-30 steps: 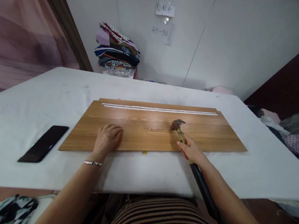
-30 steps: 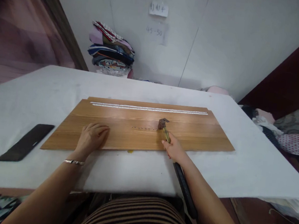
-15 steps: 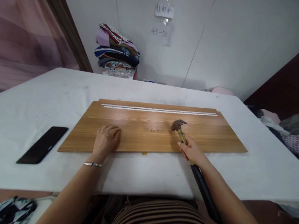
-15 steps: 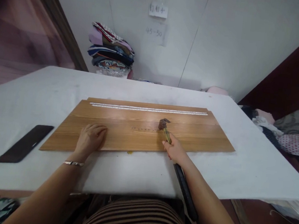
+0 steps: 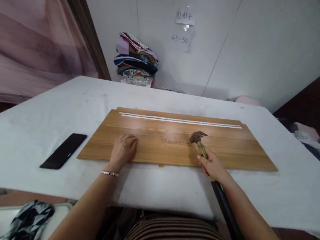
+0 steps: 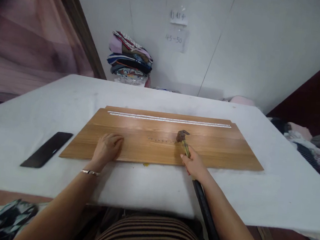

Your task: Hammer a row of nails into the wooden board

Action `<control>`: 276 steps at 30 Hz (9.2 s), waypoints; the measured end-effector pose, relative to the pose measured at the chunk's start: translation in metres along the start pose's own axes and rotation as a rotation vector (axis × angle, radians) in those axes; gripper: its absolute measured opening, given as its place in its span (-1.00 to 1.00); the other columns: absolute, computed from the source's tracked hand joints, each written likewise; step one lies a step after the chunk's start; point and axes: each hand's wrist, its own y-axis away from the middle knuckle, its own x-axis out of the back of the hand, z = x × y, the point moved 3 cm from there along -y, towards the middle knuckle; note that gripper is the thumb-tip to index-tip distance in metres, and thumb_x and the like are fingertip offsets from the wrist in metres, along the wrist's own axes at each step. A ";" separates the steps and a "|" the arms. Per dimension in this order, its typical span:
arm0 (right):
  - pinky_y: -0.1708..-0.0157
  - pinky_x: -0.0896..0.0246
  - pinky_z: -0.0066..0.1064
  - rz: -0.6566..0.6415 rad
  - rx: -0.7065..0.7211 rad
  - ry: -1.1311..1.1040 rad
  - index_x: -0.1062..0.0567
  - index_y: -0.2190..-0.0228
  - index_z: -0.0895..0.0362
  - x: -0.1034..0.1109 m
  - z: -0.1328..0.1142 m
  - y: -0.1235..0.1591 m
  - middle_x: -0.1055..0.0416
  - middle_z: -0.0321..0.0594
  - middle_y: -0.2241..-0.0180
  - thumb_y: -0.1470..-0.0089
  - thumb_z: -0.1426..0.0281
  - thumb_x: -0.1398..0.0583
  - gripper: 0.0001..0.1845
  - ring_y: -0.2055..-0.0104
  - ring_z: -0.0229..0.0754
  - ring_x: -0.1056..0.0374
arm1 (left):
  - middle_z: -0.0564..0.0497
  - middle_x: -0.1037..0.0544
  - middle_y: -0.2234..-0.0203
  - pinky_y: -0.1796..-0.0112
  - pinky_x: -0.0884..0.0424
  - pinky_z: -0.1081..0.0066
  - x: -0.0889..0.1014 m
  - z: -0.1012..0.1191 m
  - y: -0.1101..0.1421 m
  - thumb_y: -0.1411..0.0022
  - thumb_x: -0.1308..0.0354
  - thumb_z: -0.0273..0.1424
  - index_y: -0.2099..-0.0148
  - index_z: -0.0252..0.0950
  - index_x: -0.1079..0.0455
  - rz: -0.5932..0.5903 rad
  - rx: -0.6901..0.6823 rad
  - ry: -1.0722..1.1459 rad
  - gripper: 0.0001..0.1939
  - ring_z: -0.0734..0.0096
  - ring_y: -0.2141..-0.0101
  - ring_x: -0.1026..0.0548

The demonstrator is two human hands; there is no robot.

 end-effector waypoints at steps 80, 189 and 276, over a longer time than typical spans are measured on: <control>0.83 0.05 -0.53 0.014 -0.008 -0.002 -0.29 0.25 0.04 0.000 -0.001 -0.001 -0.20 -0.55 0.66 0.00 0.25 -0.18 -0.74 0.79 -0.38 -0.05 | -0.16 -0.62 0.09 0.03 -0.38 0.13 -0.002 -0.006 0.001 -0.33 0.06 -0.32 0.15 -0.25 -0.57 0.072 0.103 -0.030 -0.65 0.09 0.10 -0.50; 0.81 0.03 -0.51 0.016 -0.019 0.037 -0.23 0.32 0.04 0.002 -0.001 0.000 -0.20 -0.57 0.65 0.03 0.19 -0.13 -0.74 0.80 -0.39 -0.06 | -0.08 -0.62 -0.03 -0.14 -0.18 0.00 0.002 -0.001 0.000 -0.37 0.02 -0.28 0.08 -0.19 -0.59 0.023 0.103 -0.032 -0.66 0.02 -0.14 -0.41; 0.82 0.08 -0.50 0.022 -0.017 -0.019 -0.28 0.26 0.05 0.001 -0.003 0.001 -0.16 -0.58 0.71 0.04 0.22 -0.17 -0.71 0.81 -0.36 -0.02 | -0.25 -0.60 0.12 0.08 -0.38 0.21 0.015 0.006 -0.006 -0.40 0.15 -0.34 0.05 -0.33 -0.57 -0.184 0.363 -0.300 -0.56 0.04 0.07 -0.53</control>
